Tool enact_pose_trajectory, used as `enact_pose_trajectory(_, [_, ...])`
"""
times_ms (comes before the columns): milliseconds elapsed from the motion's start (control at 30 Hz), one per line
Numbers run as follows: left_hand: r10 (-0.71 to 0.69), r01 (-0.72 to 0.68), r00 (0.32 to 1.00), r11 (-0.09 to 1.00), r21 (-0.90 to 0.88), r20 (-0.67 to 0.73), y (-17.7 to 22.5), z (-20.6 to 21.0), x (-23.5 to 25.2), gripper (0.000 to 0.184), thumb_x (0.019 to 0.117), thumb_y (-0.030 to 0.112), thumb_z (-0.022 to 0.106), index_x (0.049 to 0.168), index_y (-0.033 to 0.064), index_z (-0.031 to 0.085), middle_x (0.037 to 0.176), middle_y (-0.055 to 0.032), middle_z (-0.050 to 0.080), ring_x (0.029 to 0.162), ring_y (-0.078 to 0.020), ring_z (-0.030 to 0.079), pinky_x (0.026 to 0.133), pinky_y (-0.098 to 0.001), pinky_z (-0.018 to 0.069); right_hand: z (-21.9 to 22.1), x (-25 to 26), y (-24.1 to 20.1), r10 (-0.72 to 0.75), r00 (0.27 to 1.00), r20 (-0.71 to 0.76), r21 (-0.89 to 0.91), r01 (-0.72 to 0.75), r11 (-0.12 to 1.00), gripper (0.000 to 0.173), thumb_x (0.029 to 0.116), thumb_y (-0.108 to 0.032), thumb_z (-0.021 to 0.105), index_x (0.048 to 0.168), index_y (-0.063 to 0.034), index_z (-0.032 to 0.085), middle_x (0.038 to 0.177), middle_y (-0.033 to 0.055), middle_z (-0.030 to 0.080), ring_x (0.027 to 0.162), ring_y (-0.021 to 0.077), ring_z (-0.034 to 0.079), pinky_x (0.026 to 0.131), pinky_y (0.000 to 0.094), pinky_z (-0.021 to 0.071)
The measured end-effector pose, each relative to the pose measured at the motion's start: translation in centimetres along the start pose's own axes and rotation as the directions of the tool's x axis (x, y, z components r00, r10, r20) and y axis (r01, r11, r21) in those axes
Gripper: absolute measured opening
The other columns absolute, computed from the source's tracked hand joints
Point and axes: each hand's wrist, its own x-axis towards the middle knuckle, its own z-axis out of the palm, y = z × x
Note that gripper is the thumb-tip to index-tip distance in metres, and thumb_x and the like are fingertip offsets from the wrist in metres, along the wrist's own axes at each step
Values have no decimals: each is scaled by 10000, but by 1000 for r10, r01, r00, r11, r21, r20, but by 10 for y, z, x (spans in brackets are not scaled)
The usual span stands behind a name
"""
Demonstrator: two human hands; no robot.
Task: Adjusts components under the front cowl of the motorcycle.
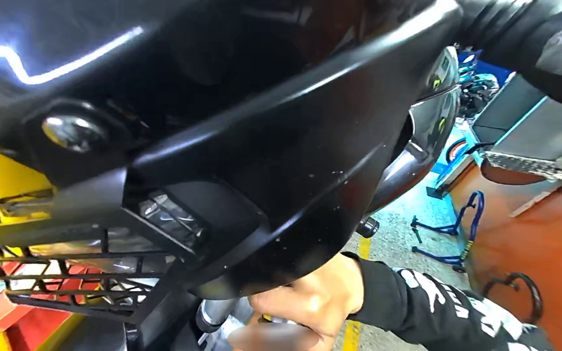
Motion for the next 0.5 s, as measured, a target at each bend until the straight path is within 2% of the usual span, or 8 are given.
enact_pose_trajectory(67, [29,-33,998,997,77,58,15,-16,13,376,1007,464,612,1314,254,667,1098,73,743,945,-23,691,847,-240,583,0,-5,0,-5,1000,22,14,5,1000,717,923,-791,430,965,-117,671,549,28,512,495,199,555,446,371,421])
enact_pose_trajectory(133, [79,-81,996,996,35,51,11,-11,18,440,1026,582,477,1229,274,716,996,103,748,835,26,674,745,-175,558,0,-8,-1,-4,1000,30,50,2,999,723,936,-790,401,999,-120,667,563,36,531,508,206,568,460,379,438])
enact_pose_trajectory(200, [118,-116,993,989,-88,14,2,3,20,394,1031,527,528,1095,204,745,865,61,725,695,8,623,622,-176,499,0,-9,-2,1,1000,-14,59,0,998,712,975,-754,350,968,-114,663,556,36,516,503,197,555,454,363,423])
enact_pose_trajectory(267, [157,-165,985,974,-152,-64,-3,19,23,303,1029,440,590,1051,184,750,804,67,698,642,20,588,590,-162,478,1,-12,-6,11,993,-118,33,-7,999,693,1005,-704,332,905,-100,656,575,46,533,514,186,554,457,341,417])
enact_pose_trajectory(300, [168,-181,981,972,-148,-100,-2,23,25,297,1019,437,603,1071,189,758,812,72,711,658,29,613,620,-157,516,3,-15,-9,22,982,-186,-13,-25,1000,704,1014,-697,317,875,-96,657,600,52,564,535,181,565,472,330,424])
enact_pose_trajectory(367, [214,-225,970,969,-99,-114,-2,23,29,343,1019,468,577,1111,190,756,874,71,744,755,26,676,722,-168,569,13,-23,-16,59,953,-297,-111,-96,989,727,1009,-709,310,901,-85,667,703,68,627,642,188,588,599,338,456])
enact_pose_trajectory(433, [244,-258,963,957,-132,-114,-4,23,34,382,1019,479,569,1071,147,749,804,47,720,677,15,649,650,-166,555,23,-33,-18,86,934,-346,-139,-141,980,744,1000,-718,324,997,-73,694,829,80,675,789,197,630,806,365,517])
enact_pose_trajectory(500, [240,-255,966,948,-193,-99,-7,25,34,388,1018,474,577,1034,122,737,743,37,682,608,14,604,576,-158,516,28,-36,-16,79,925,-372,-144,-142,979,721,1000,-713,330,950,-89,689,807,67,666,787,190,628,822,366,517])
